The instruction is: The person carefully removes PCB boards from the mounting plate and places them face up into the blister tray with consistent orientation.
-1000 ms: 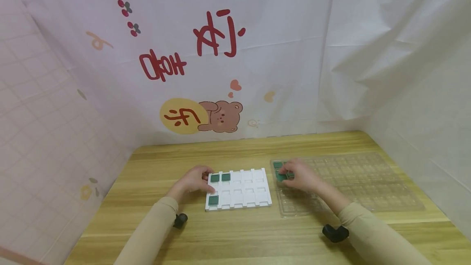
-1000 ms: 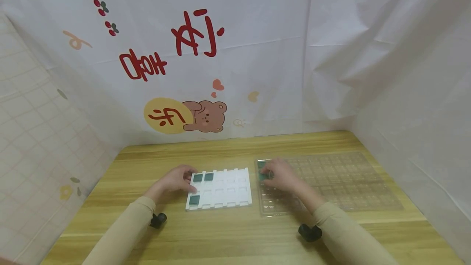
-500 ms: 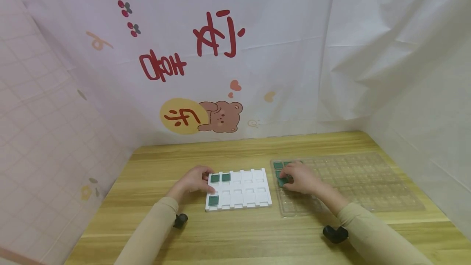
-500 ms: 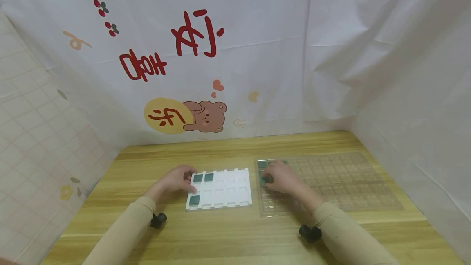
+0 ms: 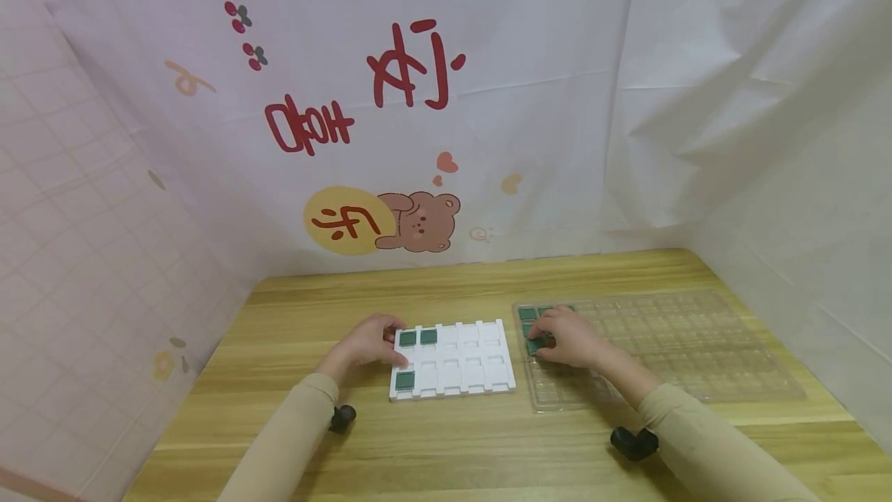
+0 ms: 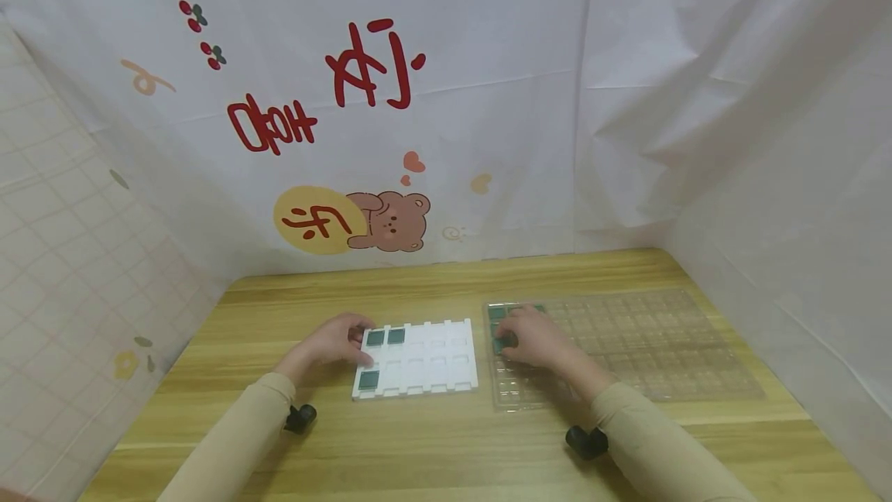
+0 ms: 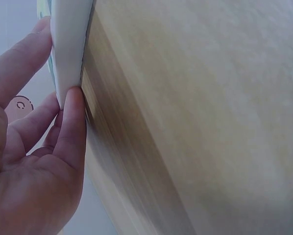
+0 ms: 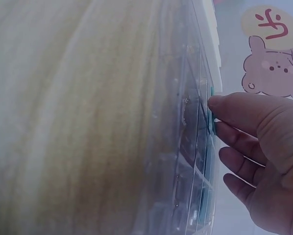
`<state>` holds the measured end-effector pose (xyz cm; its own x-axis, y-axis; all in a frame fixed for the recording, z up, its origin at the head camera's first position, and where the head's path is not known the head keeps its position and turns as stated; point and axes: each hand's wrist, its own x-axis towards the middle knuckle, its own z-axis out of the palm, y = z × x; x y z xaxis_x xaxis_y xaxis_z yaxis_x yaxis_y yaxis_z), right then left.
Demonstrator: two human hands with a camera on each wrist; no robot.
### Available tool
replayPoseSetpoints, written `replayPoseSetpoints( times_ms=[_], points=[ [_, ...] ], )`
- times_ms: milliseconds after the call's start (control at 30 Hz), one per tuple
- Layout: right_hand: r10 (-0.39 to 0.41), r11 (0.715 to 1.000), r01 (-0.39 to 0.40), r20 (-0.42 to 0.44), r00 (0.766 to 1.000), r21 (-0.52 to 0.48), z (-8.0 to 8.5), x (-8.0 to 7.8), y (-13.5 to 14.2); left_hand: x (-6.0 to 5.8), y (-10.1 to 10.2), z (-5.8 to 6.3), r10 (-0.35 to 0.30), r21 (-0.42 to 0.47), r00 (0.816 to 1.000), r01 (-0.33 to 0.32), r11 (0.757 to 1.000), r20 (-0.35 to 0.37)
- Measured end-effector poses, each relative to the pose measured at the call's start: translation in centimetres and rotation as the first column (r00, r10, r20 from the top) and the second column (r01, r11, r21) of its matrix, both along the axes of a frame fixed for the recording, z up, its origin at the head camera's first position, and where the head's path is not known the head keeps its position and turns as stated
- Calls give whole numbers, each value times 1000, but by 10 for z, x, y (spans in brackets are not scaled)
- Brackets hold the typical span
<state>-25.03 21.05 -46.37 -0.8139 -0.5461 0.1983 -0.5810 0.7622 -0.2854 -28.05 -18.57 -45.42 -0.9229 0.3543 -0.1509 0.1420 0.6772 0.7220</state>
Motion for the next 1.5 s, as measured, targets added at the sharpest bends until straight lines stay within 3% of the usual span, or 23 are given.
replayPoseSetpoints(
  times_ms=[1000, 1500],
  points=[
    [-3, 1000, 3, -35, 999, 6, 0, 0, -4, 1, -1, 0, -12, 9, 1000, 12, 1000, 6],
    [14, 994, -21, -75, 997, -105, 7, 1, -25, 0, 0, 0, 4, -2, 1000, -4, 1000, 15]
  ],
)
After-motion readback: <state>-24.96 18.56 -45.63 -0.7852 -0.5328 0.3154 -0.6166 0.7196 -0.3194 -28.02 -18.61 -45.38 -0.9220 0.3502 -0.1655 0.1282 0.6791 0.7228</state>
